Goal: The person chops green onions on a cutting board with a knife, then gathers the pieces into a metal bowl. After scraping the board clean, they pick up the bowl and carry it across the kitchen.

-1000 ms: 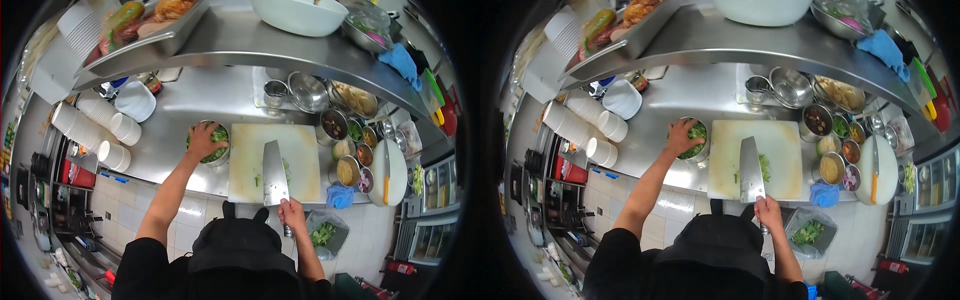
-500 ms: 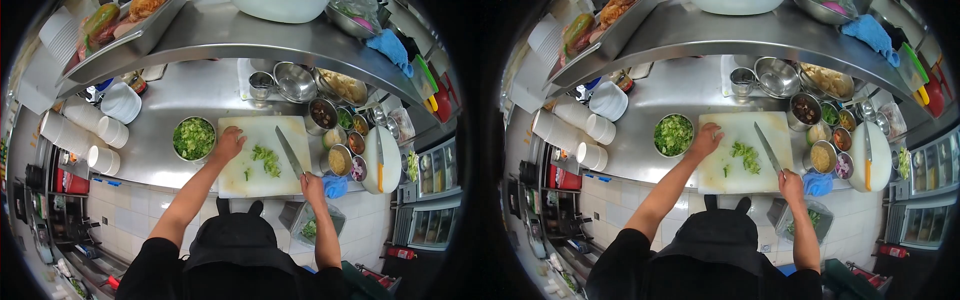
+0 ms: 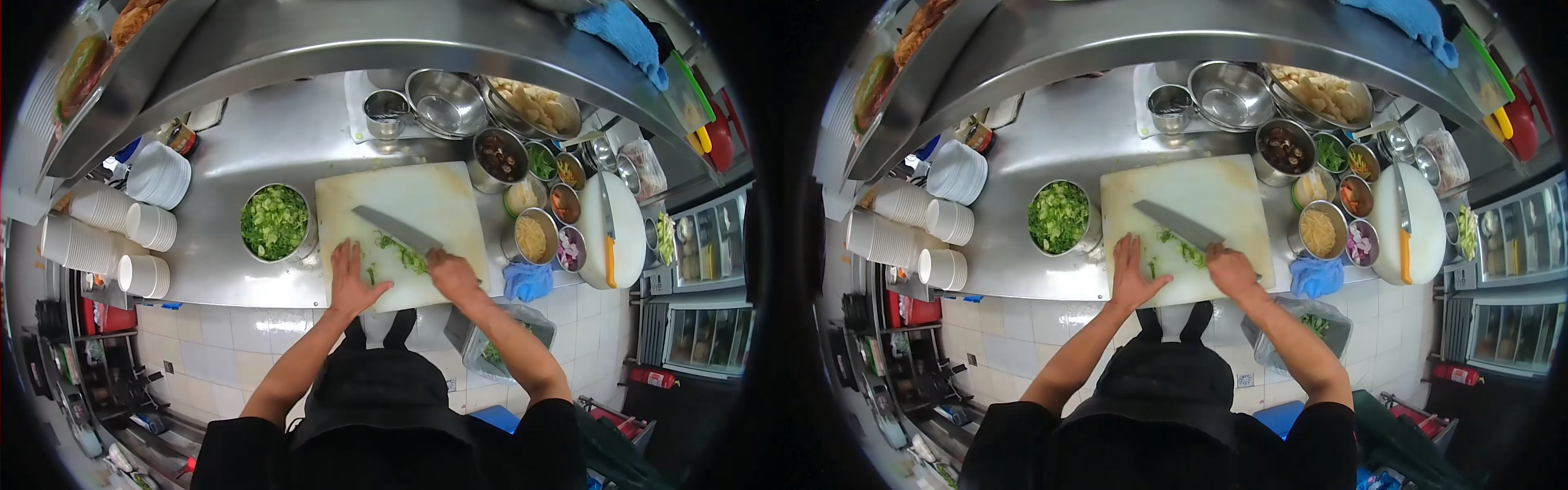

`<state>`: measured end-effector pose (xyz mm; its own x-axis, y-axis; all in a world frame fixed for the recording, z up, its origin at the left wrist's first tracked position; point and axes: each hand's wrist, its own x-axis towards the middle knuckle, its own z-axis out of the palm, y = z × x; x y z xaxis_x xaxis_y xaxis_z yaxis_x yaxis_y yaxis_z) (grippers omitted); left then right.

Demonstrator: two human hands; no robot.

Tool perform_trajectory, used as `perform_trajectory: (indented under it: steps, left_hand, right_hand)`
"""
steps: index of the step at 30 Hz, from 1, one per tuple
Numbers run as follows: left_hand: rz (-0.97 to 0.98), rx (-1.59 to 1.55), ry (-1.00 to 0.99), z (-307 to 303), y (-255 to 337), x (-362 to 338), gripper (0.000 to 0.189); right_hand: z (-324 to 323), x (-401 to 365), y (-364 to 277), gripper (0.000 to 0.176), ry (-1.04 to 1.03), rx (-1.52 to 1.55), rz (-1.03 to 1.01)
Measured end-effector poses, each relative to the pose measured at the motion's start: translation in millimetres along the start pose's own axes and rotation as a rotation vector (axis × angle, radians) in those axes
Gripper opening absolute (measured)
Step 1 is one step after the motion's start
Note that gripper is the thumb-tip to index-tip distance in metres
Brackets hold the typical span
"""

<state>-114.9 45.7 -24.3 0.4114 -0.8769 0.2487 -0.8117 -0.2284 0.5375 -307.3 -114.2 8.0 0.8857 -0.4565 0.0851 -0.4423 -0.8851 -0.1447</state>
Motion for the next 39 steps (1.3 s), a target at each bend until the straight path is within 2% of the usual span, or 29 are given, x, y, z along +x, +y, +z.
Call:
perform_trajectory:
  steps: [5, 7, 9, 11, 12, 13, 14, 16, 18, 19, 21, 23, 25, 26, 28, 29, 32, 34, 36, 39]
  left_hand:
    - [0.054, 0.081, -0.066, -1.4, -3.4, -1.0, 0.111]
    - [0.143, 0.106, -0.087, 5.0, -9.0, 17.4, 0.108]
    - [0.177, 0.088, -0.106, 8.3, -8.2, 38.9, 0.105]
    - [0.303, -0.155, -0.283, 19.8, -3.3, 49.4, 0.104]
    - [0.421, -0.145, -0.315, 24.6, 3.3, 51.3, 0.102]
    - [0.461, -0.222, -0.348, 28.4, 8.9, 49.7, 0.099]
    - [0.423, -0.29, -0.407, 31.9, 15.3, 44.4, 0.099]
    - [0.376, -0.363, -0.472, 30.5, 24.0, 33.8, 0.098]
    - [0.312, -0.304, -0.317, 25.3, 22.8, 25.5, 0.096]
    - [0.31, -0.305, -0.33, 16.9, 22.2, 26.8, 0.096]
    - [0.197, -0.013, -0.071, -2.4, 14.2, 35.5, 0.093]
    - [0.149, 0.004, -0.087, -8.9, -3.0, 36.2, 0.091]
    - [0.166, -0.122, -0.122, -2.3, -21.5, 27.2, 0.095]
    - [0.186, -0.165, -0.089, 4.9, -21.2, 18.4, 0.091]
    - [0.096, -0.297, -0.118, 11.4, -7.2, 5.2, 0.084]
    - [0.076, -0.283, -0.043, 17.9, -4.8, -2.1, 0.079]
    - [-0.02, -0.269, 0.118, 30.9, 0.8, -9.5, 0.049]
    - [-0.033, -0.326, 0.202, 17.7, 13.6, -5.4, 0.038]
    - [0.032, -0.314, 0.279, -8.5, 23.2, 10.6, 0.035]
    - [0.081, -0.277, 0.35, -51.8, 26.6, 32.3, 0.034]
  right_hand:
    - [-31.9, -28.9, -18.4, 0.014, -0.11, 0.123, 0.048]
    - [-33.4, -55.5, 0.4, 0.017, 0.159, 0.297, 0.225]
    - [-17.7, -91.9, 42.2, 0.028, 0.048, 0.517, 0.471]
    - [-13.4, -131.5, 73.9, 0.033, -0.099, 1.137, 0.853]
    - [-7.6, -142.0, 69.1, 0.033, -0.1, 1.136, 0.857]
    - [-2.2, -154.3, 62.2, 0.035, -0.039, 1.358, 1.023]
    - [3.1, -163.8, 59.3, 0.037, 0.03, 1.579, 1.188]
    - [9.9, -162.9, 35.5, 0.035, 0.029, 1.567, 1.126]
    - [17.4, -151.2, 4.6, 0.033, 0.027, 1.566, 1.074]
    - [21.4, -144.0, -9.1, 0.034, -0.045, 1.537, 1.069]
    - [25.7, -130.0, -34.0, 0.035, -0.121, 1.507, 1.067]
    - [29.4, -114.1, -57.9, 0.036, -0.218, 1.48, 1.021]
    - [36.8, -103.7, -82.7, 0.038, -0.18, 1.493, 0.986]
    - [36.8, -96.4, -93.3, 0.039, -0.225, 1.478, 0.991]
    - [42.6, -85.6, -116.0, 0.041, -0.235, 1.357, 0.89]
    - [47.0, -82.2, -127.9, 0.041, -0.215, 1.299, 0.838]
    - [48.9, -73.8, -151.2, 0.04, -0.158, 1.379, 0.842]
    - [41.9, -71.3, -160.4, 0.038, -0.107, 1.448, 0.854]
    - [39.7, -68.3, -164.1, 0.036, -0.03, 1.538, 0.762]
    - [5.3, -33.5, -172.6, 0.037, 0.018, 1.458, 0.642]
